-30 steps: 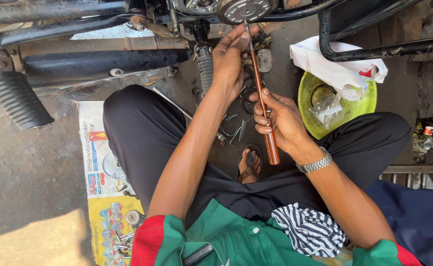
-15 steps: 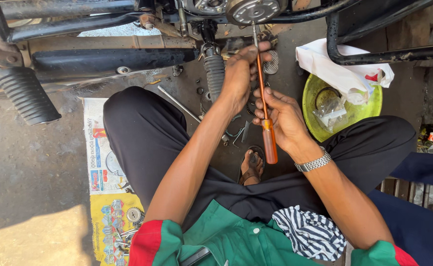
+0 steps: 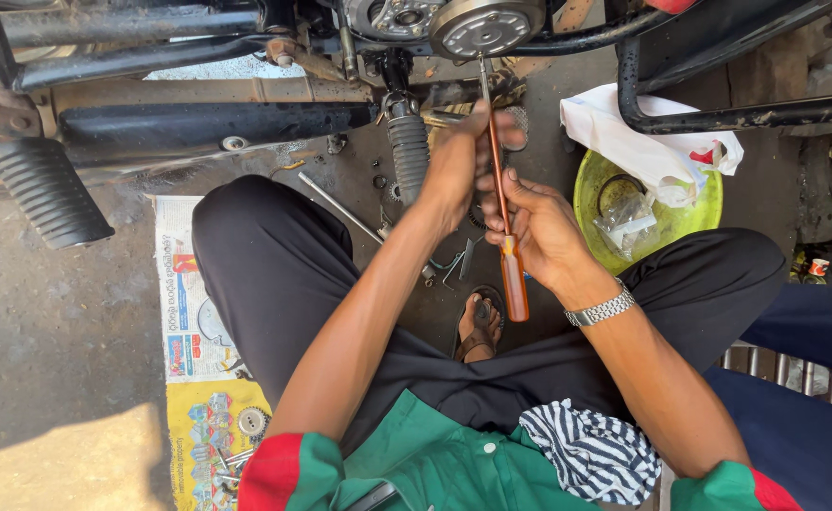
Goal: The person cleans a circular metal part with a cloth, then uses a screwdriver to adjust components on the motorcycle engine. They also use a hammer to tap the screwdriver handle while working on the engine.
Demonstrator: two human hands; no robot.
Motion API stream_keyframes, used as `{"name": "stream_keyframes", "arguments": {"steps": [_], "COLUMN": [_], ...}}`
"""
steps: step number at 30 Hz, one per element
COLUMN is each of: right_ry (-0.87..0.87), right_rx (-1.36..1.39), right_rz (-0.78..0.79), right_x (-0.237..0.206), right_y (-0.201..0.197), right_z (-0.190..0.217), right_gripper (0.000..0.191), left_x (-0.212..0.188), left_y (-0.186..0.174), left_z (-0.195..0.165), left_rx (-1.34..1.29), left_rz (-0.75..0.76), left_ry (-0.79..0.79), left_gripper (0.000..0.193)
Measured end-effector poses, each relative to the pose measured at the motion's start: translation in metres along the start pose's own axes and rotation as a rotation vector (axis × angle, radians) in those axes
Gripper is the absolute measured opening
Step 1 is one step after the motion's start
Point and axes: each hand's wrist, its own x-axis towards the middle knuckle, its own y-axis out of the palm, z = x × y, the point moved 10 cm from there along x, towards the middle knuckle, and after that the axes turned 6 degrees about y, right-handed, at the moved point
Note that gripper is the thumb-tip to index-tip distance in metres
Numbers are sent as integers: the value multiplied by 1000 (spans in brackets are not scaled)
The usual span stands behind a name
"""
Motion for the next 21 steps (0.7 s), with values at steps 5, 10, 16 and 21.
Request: {"name": "stream_keyframes", "arguments": {"steps": [5, 10, 16, 21], "right_ry": [-32, -10, 4, -1], "right_rx": [0, -54, -10, -77], "right_rz": [-2, -33, 13, -46], "right_x": [-1, -2, -2, -1], "right_y": [-1, -4, 0, -7], "right_z": [4, 3, 4, -1], "right_gripper": [24, 32, 29, 18], "left_x": [-14, -16, -14, -6], "left_y": [9, 0, 14, 0], "left_z": [-6, -8, -3, -4], "left_rx": [-65, 152, -149, 141], "left_rz": [62, -59, 96, -51], "left_ry": [35, -11, -32, 68], "left_gripper": [43, 40, 50, 39]}}
